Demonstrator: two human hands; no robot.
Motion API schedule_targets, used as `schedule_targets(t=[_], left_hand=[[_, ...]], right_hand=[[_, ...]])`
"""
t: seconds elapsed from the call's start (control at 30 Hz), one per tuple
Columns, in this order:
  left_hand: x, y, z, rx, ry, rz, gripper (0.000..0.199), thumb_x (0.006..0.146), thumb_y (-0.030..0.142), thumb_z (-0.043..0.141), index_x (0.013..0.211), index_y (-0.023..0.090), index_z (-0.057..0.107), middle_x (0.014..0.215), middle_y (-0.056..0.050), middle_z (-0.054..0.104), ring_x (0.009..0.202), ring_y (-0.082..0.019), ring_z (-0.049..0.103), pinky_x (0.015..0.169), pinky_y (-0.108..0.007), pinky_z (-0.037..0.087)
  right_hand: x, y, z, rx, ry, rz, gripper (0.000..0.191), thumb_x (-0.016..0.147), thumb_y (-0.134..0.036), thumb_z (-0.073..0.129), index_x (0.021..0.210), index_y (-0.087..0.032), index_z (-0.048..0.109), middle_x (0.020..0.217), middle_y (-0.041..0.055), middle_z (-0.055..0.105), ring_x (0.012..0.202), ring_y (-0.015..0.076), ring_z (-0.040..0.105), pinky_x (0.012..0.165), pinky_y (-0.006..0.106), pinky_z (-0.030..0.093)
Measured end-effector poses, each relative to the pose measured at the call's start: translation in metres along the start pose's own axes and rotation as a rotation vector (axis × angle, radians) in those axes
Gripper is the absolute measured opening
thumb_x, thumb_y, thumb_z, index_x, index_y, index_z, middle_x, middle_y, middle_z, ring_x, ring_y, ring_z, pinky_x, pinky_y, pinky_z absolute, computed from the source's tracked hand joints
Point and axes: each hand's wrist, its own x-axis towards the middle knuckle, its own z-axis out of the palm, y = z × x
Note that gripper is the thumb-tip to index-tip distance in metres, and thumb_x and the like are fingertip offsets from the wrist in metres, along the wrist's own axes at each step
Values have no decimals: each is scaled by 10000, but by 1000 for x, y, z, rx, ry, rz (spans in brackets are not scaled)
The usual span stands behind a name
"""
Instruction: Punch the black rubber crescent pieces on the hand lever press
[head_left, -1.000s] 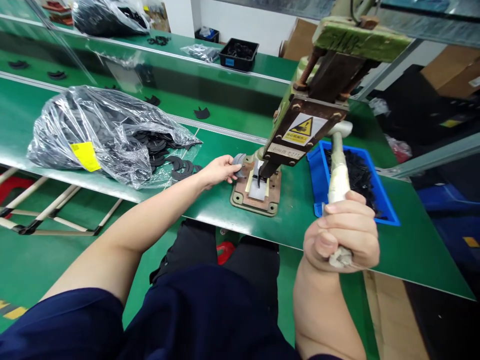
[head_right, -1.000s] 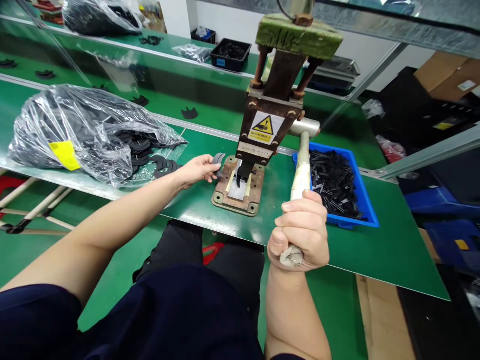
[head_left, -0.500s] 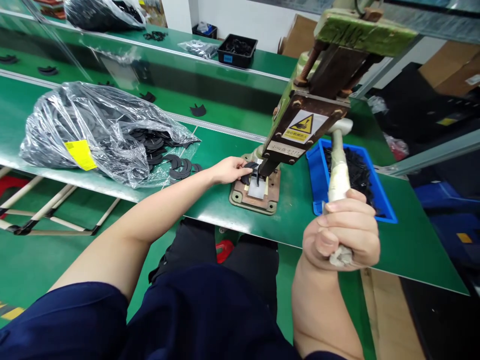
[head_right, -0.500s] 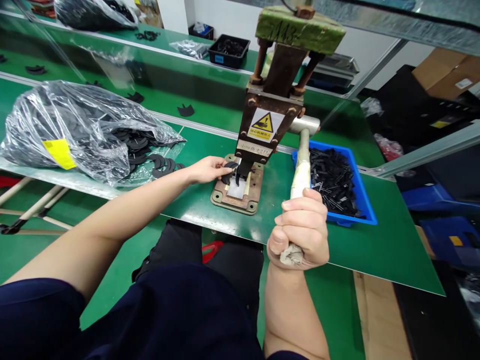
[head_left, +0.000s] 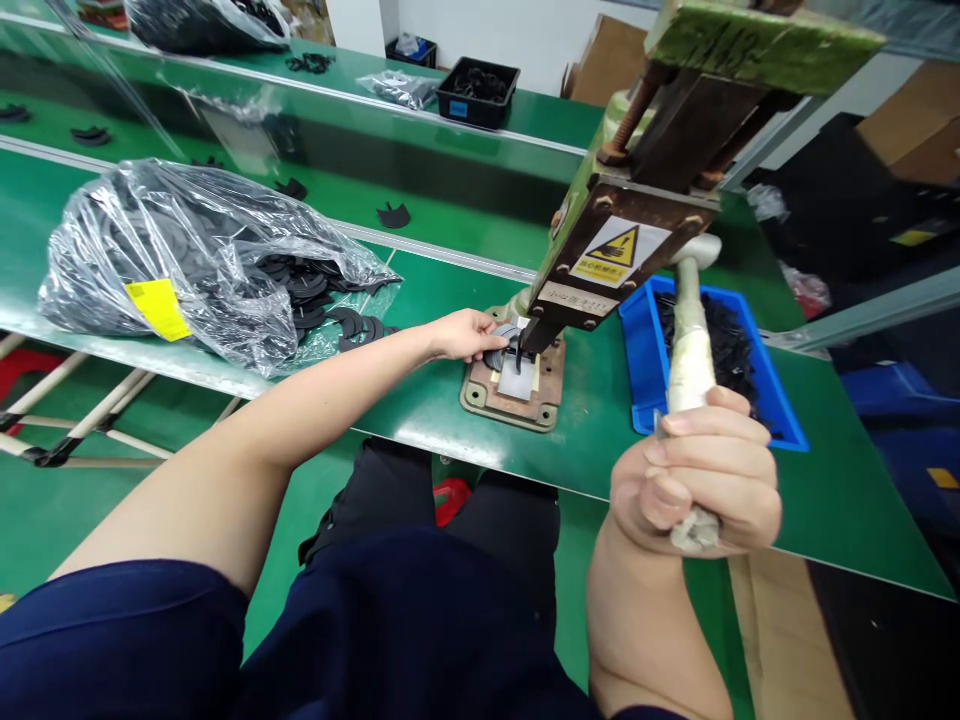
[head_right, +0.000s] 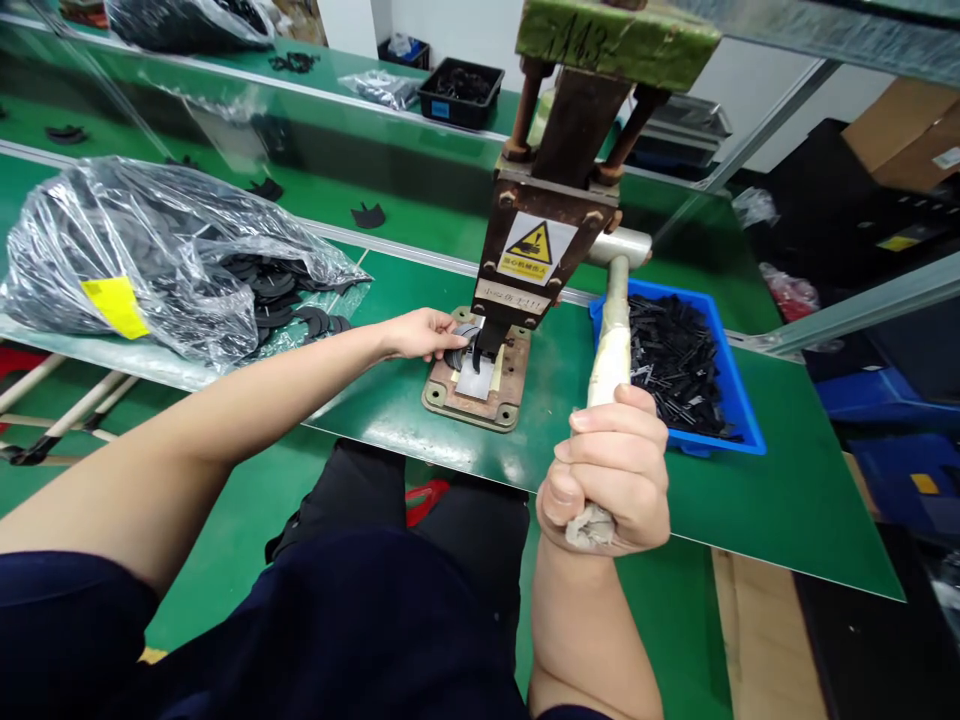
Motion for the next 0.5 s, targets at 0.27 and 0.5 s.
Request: schedule_targets(t=[0.27,0.5], left_hand=[[0,16,0,-25,-51,-200,311,884,341,864,747,152,658,522,-32,658,453,-117,618,447,-184,415],[-6,9,7,-194,-14,-255,358,842,403,906,776,144,668,553,-71,705,433,-125,642,474,-194,496]], right_hand=[[-2,1,2,-20,34,6,458,935,-424,688,623,-226,418,578,-54,519,702,133,642,954,480,585],[35,8,12,58,94,-83,390,929,-498,704,715,-254,488,577,-67,458,616,110,595,801,409,589]])
